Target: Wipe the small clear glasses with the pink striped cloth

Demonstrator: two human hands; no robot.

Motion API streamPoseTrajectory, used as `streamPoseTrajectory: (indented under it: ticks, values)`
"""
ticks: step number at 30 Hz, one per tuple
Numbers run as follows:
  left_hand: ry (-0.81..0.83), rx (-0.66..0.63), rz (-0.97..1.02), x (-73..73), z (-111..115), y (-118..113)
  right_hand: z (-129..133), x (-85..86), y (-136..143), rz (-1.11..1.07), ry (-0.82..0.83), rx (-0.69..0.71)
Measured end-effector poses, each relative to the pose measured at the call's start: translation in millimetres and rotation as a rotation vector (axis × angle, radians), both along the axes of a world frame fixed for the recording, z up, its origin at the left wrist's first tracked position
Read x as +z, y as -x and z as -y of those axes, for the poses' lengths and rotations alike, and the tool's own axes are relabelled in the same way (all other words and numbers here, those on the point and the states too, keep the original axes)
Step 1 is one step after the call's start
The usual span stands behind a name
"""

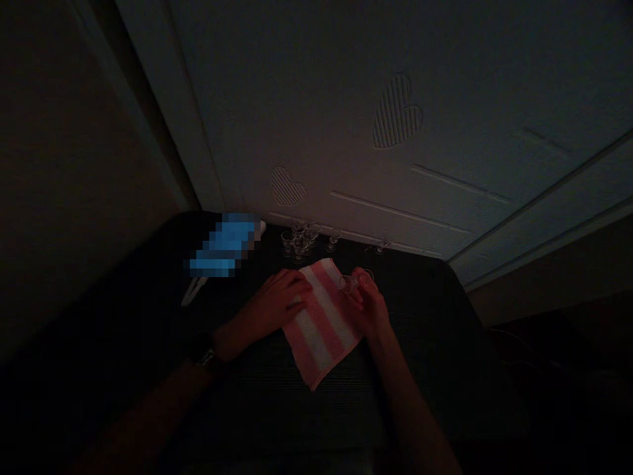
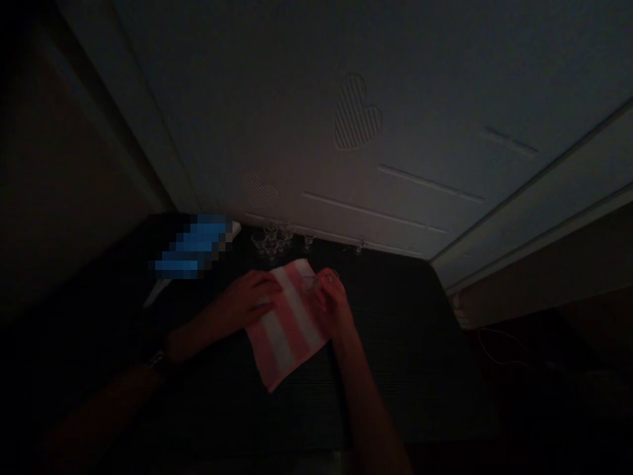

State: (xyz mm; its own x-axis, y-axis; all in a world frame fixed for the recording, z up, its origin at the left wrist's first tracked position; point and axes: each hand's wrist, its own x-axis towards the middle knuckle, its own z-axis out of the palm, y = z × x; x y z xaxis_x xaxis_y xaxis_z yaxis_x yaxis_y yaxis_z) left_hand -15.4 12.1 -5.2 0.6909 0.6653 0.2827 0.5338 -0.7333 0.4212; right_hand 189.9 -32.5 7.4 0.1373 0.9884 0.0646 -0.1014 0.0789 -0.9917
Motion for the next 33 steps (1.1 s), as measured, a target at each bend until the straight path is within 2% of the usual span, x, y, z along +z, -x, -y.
streamPoseTrajectory:
  ticks: [2,4,6,9,14,18,24,29,33]
  values:
    - [-0.003,0.016,-0.011,0.3,1,-1,1,-0.3,7,0.2,-0.022,-0.041]
    - [-0.004,0.046,-0.022,-0.7,1,-2,4,-1.3,15,0.504,-0.05,-0.081]
    - [-0.01,0.06,-0.039,-2.2,1,-3,6,-3.2,24,0.774,-0.048,-0.05]
    - [-0.028,0.058,-0.052,-2.5,1,-3,8,-5.6,32,0.976,-0.088,0.016]
    - [-0.048,-0.033,-0.046,8.3,9,-3,5,-6.9,29,0.96,-0.005,0.087]
    - [-0.088,-0.051,0.005,17.1,15,-3,4,-10.4,25,0.957,-0.051,0.119]
    - [-0.073,0.042,0.106,12.5,15,-5,3,-13.8,27,1.005,-0.136,0.158]
    - [-0.123,-0.012,0.149,11.3,16,-4,4,-13.8,27,1.02,-0.231,0.188]
    - [-0.129,0.005,0.184,14.5,15,-3,3,-15.2,27,1.039,-0.207,0.162]
